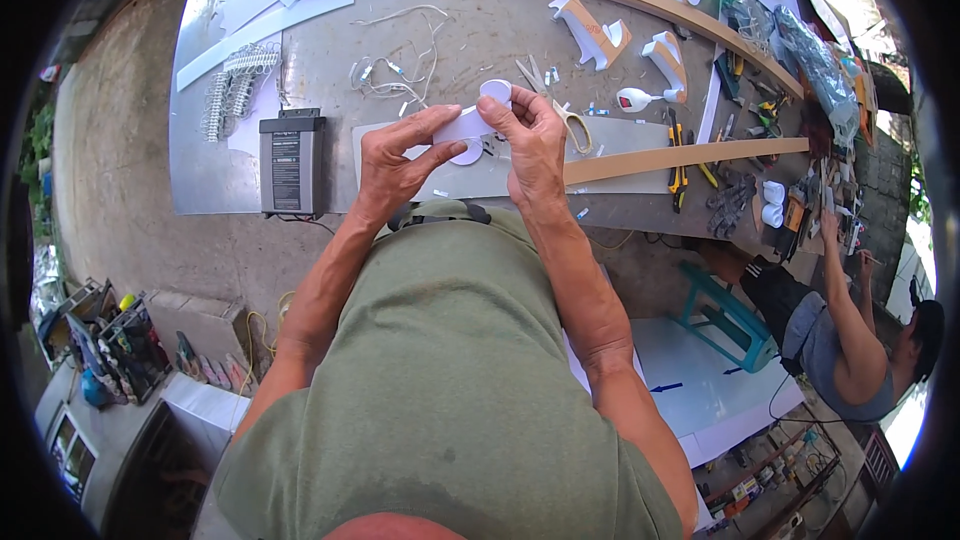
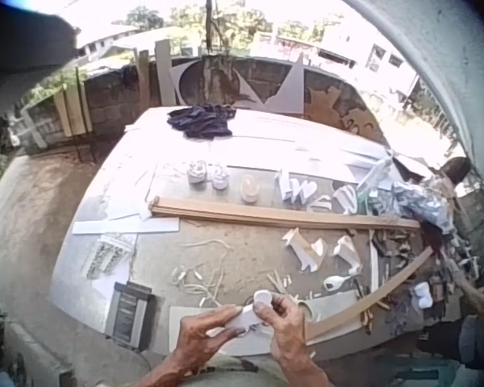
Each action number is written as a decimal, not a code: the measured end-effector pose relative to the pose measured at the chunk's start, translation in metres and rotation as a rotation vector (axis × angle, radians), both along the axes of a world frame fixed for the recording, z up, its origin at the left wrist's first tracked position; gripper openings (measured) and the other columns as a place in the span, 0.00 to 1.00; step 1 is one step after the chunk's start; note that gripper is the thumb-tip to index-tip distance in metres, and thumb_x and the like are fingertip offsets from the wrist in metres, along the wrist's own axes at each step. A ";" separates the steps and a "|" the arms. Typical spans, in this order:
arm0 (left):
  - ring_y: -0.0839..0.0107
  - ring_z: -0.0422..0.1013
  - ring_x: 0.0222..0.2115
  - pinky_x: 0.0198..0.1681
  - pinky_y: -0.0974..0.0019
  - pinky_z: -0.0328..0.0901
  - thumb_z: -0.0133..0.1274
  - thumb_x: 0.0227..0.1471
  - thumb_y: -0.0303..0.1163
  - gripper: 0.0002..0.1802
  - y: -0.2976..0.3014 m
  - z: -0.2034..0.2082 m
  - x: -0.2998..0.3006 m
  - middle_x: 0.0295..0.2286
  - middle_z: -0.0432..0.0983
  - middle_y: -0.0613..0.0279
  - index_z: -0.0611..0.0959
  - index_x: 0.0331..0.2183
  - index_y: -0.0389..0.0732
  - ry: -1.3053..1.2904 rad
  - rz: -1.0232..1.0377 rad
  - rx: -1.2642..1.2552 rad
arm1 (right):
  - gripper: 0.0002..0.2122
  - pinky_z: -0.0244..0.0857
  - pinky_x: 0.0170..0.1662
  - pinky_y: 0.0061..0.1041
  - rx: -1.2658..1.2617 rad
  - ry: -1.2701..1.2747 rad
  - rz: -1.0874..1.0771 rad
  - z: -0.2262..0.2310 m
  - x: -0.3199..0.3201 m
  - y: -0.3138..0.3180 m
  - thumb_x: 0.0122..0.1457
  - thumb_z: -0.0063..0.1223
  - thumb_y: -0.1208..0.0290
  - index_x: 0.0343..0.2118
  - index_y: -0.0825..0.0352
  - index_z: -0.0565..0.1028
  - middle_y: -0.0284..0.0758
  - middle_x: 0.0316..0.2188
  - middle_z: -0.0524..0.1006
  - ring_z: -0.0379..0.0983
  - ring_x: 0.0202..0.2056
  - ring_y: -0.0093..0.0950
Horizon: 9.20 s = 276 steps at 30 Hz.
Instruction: Assembling and wiring LED-backlit channel letters for a sign.
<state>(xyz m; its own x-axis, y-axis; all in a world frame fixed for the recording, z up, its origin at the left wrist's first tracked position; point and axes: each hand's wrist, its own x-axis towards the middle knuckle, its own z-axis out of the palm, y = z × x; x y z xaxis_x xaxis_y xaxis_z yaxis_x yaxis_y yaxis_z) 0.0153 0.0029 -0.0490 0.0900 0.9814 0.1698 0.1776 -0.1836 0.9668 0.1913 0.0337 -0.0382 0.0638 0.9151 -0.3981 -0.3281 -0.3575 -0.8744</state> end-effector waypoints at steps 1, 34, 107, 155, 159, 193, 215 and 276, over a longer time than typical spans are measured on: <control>0.68 0.81 0.34 0.37 0.67 0.77 0.69 0.45 0.27 0.25 -0.001 -0.003 0.000 0.44 0.81 0.50 0.84 0.48 0.42 -0.007 0.006 -0.005 | 0.23 0.68 0.46 0.23 -0.005 -0.004 0.006 0.001 -0.001 0.000 0.51 0.71 0.71 0.47 0.77 0.74 0.38 0.39 0.79 0.75 0.39 0.23; 0.66 0.80 0.34 0.40 0.63 0.77 0.64 0.54 0.31 0.22 0.052 -0.013 -0.053 0.36 0.82 0.52 0.78 0.47 0.31 -0.722 0.074 -0.582 | 0.34 0.70 0.48 0.27 0.270 -0.319 0.497 -0.010 -0.034 0.085 0.49 0.73 0.56 0.54 0.73 0.73 0.41 0.43 0.80 0.76 0.42 0.27; 0.63 0.66 0.32 0.30 0.66 0.69 0.40 0.69 0.39 0.23 0.384 -0.137 -0.226 0.38 0.69 0.47 0.65 0.55 0.30 -1.450 0.373 -0.812 | 0.10 0.78 0.39 0.32 0.128 0.181 0.602 0.094 -0.140 0.352 0.60 0.57 0.75 0.43 0.72 0.77 0.39 0.35 0.82 0.80 0.33 0.31; 0.50 0.79 0.32 0.40 0.54 0.71 0.66 0.43 0.35 0.21 0.348 -0.117 -0.227 0.28 0.82 0.45 0.85 0.40 0.35 0.436 0.541 -0.341 | 0.21 0.73 0.38 0.32 0.457 -1.017 0.570 -0.125 -0.297 0.396 0.43 0.66 0.56 0.28 0.74 0.81 0.46 0.26 0.82 0.80 0.29 0.36; 0.57 0.80 0.31 0.38 0.59 0.73 0.70 0.39 0.45 0.35 0.348 -0.118 -0.225 0.34 0.83 0.48 0.81 0.46 0.32 0.653 0.544 -0.225 | 0.14 0.74 0.31 0.29 0.509 -0.982 0.529 -0.133 -0.293 0.400 0.46 0.62 0.62 0.23 0.72 0.81 0.42 0.20 0.81 0.79 0.21 0.33; 0.67 0.80 0.30 0.36 0.69 0.76 0.58 0.55 0.27 0.18 0.365 -0.115 -0.239 0.34 0.82 0.49 0.80 0.45 0.23 -0.082 0.720 -0.555 | 0.16 0.72 0.43 0.42 0.463 -1.002 0.491 -0.120 -0.305 0.395 0.50 0.56 0.61 0.28 0.73 0.81 0.51 0.26 0.80 0.79 0.33 0.48; 0.61 0.79 0.34 0.43 0.61 0.70 0.51 0.60 0.37 0.18 0.349 -0.143 -0.250 0.34 0.83 0.51 0.84 0.49 0.42 0.396 0.671 -0.268 | 0.11 0.71 0.41 0.35 0.902 -1.119 0.428 -0.086 -0.277 0.367 0.51 0.59 0.68 0.32 0.71 0.82 0.49 0.33 0.78 0.74 0.37 0.43; 0.52 0.75 0.29 0.34 0.54 0.68 0.58 0.49 0.29 0.05 -0.053 -0.090 -0.059 0.27 0.78 0.53 0.82 0.28 0.38 0.594 0.345 -0.269 | 0.10 0.72 0.38 0.41 0.580 -1.166 0.771 -0.100 -0.035 0.036 0.55 0.61 0.64 0.34 0.64 0.78 0.40 0.32 0.76 0.78 0.37 0.43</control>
